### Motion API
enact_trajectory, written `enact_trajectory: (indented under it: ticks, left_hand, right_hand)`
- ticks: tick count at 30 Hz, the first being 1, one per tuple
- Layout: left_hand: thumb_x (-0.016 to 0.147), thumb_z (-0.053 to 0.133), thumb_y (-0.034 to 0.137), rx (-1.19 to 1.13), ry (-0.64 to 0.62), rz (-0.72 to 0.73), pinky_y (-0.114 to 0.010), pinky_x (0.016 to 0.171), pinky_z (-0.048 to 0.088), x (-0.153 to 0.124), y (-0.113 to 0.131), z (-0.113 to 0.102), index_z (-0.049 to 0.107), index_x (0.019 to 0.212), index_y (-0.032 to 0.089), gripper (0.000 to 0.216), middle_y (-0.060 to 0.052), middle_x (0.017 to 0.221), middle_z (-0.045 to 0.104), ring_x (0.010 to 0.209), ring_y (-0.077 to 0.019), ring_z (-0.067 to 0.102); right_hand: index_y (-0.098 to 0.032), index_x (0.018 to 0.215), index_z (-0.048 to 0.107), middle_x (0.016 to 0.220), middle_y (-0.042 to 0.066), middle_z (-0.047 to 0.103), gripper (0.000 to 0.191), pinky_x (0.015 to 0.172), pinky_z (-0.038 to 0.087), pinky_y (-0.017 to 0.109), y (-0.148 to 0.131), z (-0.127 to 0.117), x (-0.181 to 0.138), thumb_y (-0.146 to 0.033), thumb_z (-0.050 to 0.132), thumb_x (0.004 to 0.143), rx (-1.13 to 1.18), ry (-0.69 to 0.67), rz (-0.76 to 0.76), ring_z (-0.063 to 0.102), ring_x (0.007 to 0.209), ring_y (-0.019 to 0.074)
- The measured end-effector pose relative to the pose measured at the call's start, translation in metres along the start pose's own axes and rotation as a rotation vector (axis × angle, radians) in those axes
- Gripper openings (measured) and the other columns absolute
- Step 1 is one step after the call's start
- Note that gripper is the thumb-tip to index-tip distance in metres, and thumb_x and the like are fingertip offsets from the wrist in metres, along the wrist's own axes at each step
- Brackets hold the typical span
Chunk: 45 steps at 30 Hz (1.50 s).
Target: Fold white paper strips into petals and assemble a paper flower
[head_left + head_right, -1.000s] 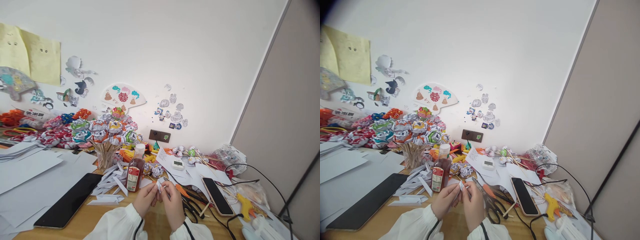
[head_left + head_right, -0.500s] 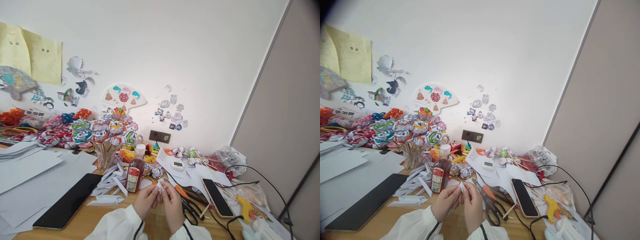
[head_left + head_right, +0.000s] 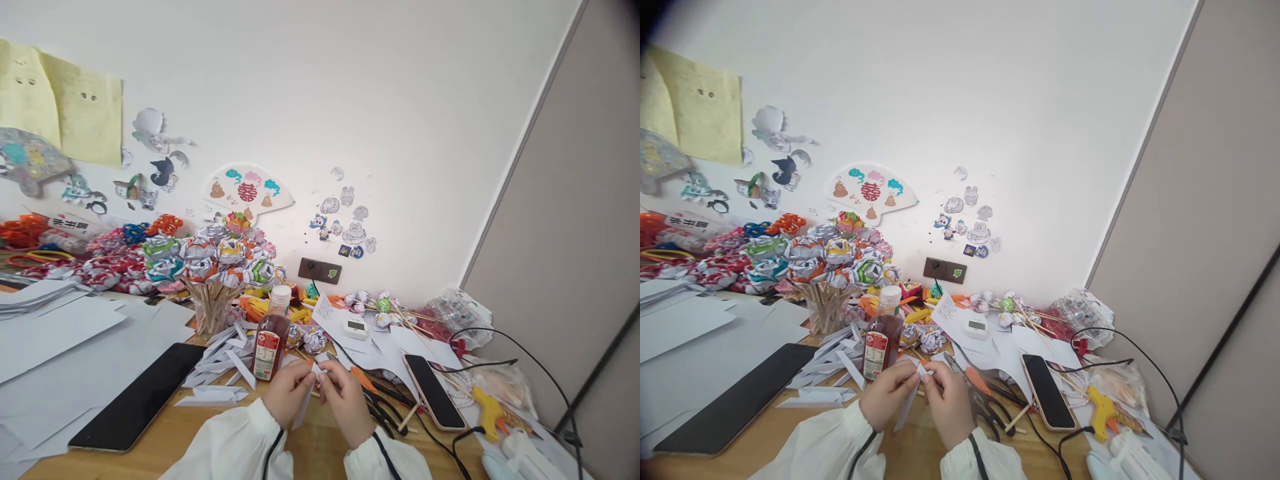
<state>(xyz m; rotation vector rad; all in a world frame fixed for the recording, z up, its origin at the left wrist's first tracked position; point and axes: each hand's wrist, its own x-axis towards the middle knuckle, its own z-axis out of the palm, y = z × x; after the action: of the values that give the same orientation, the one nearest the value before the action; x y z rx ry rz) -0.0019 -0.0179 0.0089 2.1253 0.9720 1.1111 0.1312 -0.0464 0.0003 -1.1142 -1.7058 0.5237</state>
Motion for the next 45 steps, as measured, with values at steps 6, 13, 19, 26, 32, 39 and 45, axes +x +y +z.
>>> enact_trajectory:
  ticks: [6, 13, 19, 26, 32, 39, 45]
  left_hand:
    - [0.070, 0.043, 0.030, -0.047, -0.029, -0.119, -0.022, 0.052, 0.032, -0.0005, -0.0034, 0.0016, 0.053, 0.049, 0.017, 0.026, 0.002, 0.049, 0.048, 0.053, -0.0124, 0.043]
    - [0.068, 0.045, 0.027, -0.133, 0.038, -0.151, -0.021, 0.051, 0.033, 0.0010, -0.0084, 0.0018, 0.049, 0.067, 0.017, 0.011, 0.004, 0.056, 0.045, 0.054, -0.0110, 0.042]
    - [0.068, 0.045, 0.024, -0.090, 0.012, -0.127, -0.021, 0.052, 0.035, -0.0006, -0.0045, -0.0014, 0.048, 0.063, 0.017, 0.009, 0.003, 0.058, 0.046, 0.055, -0.0113, 0.043]
    - [0.068, 0.047, 0.025, -0.113, 0.023, -0.116, -0.020, 0.048, 0.035, -0.0006, -0.0044, -0.0024, 0.046, 0.059, 0.018, 0.012, 0.004, 0.054, 0.045, 0.052, -0.0106, 0.043]
    - [0.066, 0.050, 0.028, -0.200, -0.034, -0.161, -0.020, 0.046, 0.035, 0.0006, -0.0084, -0.0007, 0.044, 0.059, 0.018, 0.014, 0.005, 0.052, 0.046, 0.048, -0.0097, 0.043]
    - [0.071, 0.044, 0.032, -0.073, -0.084, -0.074, -0.021, 0.049, 0.031, -0.0002, -0.0035, -0.0040, 0.049, 0.060, 0.017, 0.020, 0.004, 0.052, 0.045, 0.051, -0.0105, 0.041]
    - [0.073, 0.041, 0.031, -0.064, 0.055, -0.051, -0.021, 0.053, 0.033, -0.0019, -0.0022, -0.0041, 0.049, 0.062, 0.018, 0.019, 0.003, 0.056, 0.046, 0.055, -0.0119, 0.042]
  right_hand:
    - [-0.017, 0.078, 0.055, 0.049, -0.004, 0.047, 0.020, 0.045, 0.035, 0.019, 0.0045, -0.0043, 0.0043, -0.032, 0.041, 0.079, -0.043, -0.062, -0.019, 0.045, 0.045, 0.0096]
    - [-0.018, 0.076, 0.054, 0.049, -0.005, 0.047, 0.021, 0.046, 0.034, 0.020, 0.0028, -0.0024, 0.0024, -0.033, 0.040, 0.079, -0.064, -0.098, 0.011, 0.044, 0.044, 0.0103]
    - [-0.020, 0.075, 0.055, 0.047, -0.005, 0.048, 0.017, 0.048, 0.035, 0.020, 0.0025, -0.0058, 0.0027, -0.028, 0.040, 0.079, -0.132, -0.127, -0.026, 0.047, 0.045, 0.0110]
    - [-0.020, 0.075, 0.055, 0.053, -0.005, 0.052, 0.009, 0.049, 0.035, 0.019, 0.0049, -0.0062, 0.0034, -0.024, 0.046, 0.074, -0.123, -0.133, -0.011, 0.050, 0.050, 0.0112]
    - [-0.017, 0.064, 0.055, 0.052, -0.005, 0.052, 0.011, 0.049, 0.034, 0.019, 0.0035, -0.0066, 0.0055, -0.022, 0.049, 0.072, -0.113, -0.135, -0.016, 0.046, 0.051, 0.0104]
    - [-0.016, 0.064, 0.054, 0.050, -0.005, 0.051, 0.012, 0.049, 0.033, 0.019, 0.0030, -0.0034, 0.0034, -0.021, 0.047, 0.072, -0.069, -0.174, 0.019, 0.046, 0.049, 0.0098]
    - [-0.020, 0.084, 0.054, 0.078, 0.001, 0.056, 0.022, 0.065, 0.038, 0.026, 0.0018, -0.0046, 0.0038, -0.023, 0.058, 0.063, -0.217, 0.089, -0.063, 0.050, 0.075, 0.0167]
